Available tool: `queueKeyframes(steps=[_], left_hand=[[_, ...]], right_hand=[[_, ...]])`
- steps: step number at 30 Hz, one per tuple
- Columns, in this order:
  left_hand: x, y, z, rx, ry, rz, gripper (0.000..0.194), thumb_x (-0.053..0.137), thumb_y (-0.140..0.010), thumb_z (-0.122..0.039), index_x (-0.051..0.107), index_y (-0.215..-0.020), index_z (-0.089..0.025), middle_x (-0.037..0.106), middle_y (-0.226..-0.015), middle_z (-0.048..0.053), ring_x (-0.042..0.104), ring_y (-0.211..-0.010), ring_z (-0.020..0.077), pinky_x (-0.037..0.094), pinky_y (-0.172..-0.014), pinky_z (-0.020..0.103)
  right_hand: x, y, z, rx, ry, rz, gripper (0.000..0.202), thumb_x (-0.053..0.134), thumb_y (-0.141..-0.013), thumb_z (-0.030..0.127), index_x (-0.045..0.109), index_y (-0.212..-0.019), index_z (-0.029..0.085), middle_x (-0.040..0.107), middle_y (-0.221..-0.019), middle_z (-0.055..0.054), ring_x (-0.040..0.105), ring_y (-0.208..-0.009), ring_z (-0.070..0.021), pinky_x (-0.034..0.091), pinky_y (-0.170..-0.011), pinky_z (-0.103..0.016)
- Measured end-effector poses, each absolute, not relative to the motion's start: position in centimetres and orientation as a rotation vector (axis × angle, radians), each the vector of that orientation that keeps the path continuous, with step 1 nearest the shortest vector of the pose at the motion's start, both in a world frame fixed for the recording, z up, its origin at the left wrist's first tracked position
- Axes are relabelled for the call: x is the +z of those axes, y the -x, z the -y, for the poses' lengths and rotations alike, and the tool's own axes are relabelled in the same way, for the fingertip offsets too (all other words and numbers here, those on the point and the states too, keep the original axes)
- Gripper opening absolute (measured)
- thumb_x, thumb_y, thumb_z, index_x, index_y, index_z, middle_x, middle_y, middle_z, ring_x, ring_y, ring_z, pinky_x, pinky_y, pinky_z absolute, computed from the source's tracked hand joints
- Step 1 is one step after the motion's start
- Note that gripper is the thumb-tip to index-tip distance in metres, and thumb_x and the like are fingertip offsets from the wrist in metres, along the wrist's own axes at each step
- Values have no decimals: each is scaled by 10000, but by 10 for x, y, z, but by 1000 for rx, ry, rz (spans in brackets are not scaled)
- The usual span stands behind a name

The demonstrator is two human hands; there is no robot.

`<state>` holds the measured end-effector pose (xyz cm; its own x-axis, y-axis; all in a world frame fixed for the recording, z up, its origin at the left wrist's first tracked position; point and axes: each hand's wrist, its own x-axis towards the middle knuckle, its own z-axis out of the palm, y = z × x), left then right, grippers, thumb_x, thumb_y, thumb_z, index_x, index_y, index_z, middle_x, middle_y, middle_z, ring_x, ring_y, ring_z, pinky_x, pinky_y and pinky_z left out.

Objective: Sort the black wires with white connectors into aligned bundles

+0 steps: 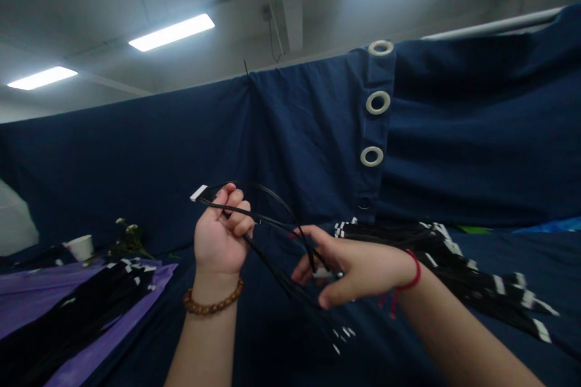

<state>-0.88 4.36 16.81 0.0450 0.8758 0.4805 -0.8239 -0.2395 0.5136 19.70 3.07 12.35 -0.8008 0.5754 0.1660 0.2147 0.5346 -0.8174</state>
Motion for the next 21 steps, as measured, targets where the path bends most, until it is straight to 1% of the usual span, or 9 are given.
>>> queueKeyframes(steps=[2,4,8,10,11,13,15,19,21], left_hand=[[169,10,-46,1628,-902,-129,152,304,-865,-121,450,-823,-124,228,-574,-65,176,-381,21,119,-331,130],[170,15,-48,1691,-1047,-290,119,312,-844,-133,426,-813,-141,211,-592,-61,152,-391,28,115,-341,135],[169,35,-55,1755,-1527,-984,70,366,-777,-228,410,-809,-184,217,-580,-55,159,-399,54,132,-366,164],[167,44,-57,1735,-1622,-1221,104,436,-743,-258,461,-812,-183,291,-565,-44,233,-413,68,148,-389,181],[166,47,-58,1743,-1648,-1305,115,480,-724,-264,488,-798,-177,335,-575,-31,273,-436,76,158,-408,190],[163,49,-60,1753,-1732,-1477,128,543,-693,-279,523,-753,-168,398,-602,-4,321,-493,96,178,-447,208],[162,46,-62,1691,-1838,-1562,150,585,-665,-290,538,-738,-168,440,-604,4,360,-530,114,215,-478,221],[160,37,-62,1430,-2010,-1472,254,576,-672,-293,527,-886,-164,524,-657,-10,478,-583,125,355,-546,229],[158,36,-61,1383,-2011,-1374,293,517,-712,-290,496,-974,-161,519,-709,-14,476,-588,106,375,-549,219]], right_hand=[[124,-195,-33,1367,531,2252,721,583,-729,90,146,-1293,193,561,-945,-43,579,-837,-119,474,-725,-266],[127,-198,-31,1376,603,2179,637,511,-735,28,191,-1260,195,556,-876,-20,582,-717,-96,461,-587,-206],[136,-213,-26,1225,743,2124,376,439,-778,59,345,-1131,147,585,-849,-39,584,-670,-100,454,-563,-216],[137,-219,-29,1083,850,2028,294,447,-789,111,382,-1074,139,598,-817,-42,574,-627,-103,431,-520,-211],[137,-221,-31,923,944,1951,290,472,-782,140,398,-1062,143,602,-809,-41,570,-615,-109,415,-496,-210],[136,-225,-39,528,1107,1746,287,538,-749,191,448,-1020,153,607,-831,-49,573,-637,-124,419,-509,-225],[136,-227,-45,351,1125,1575,292,593,-714,219,482,-976,151,609,-843,-56,580,-666,-135,453,-578,-254],[141,-228,-43,644,936,1464,346,646,-678,224,474,-963,131,617,-813,-56,597,-674,-132,491,-642,-263],[143,-227,-39,674,872,1468,373,672,-657,214,488,-970,129,620,-849,-60,610,-744,-138,497,-679,-252]])
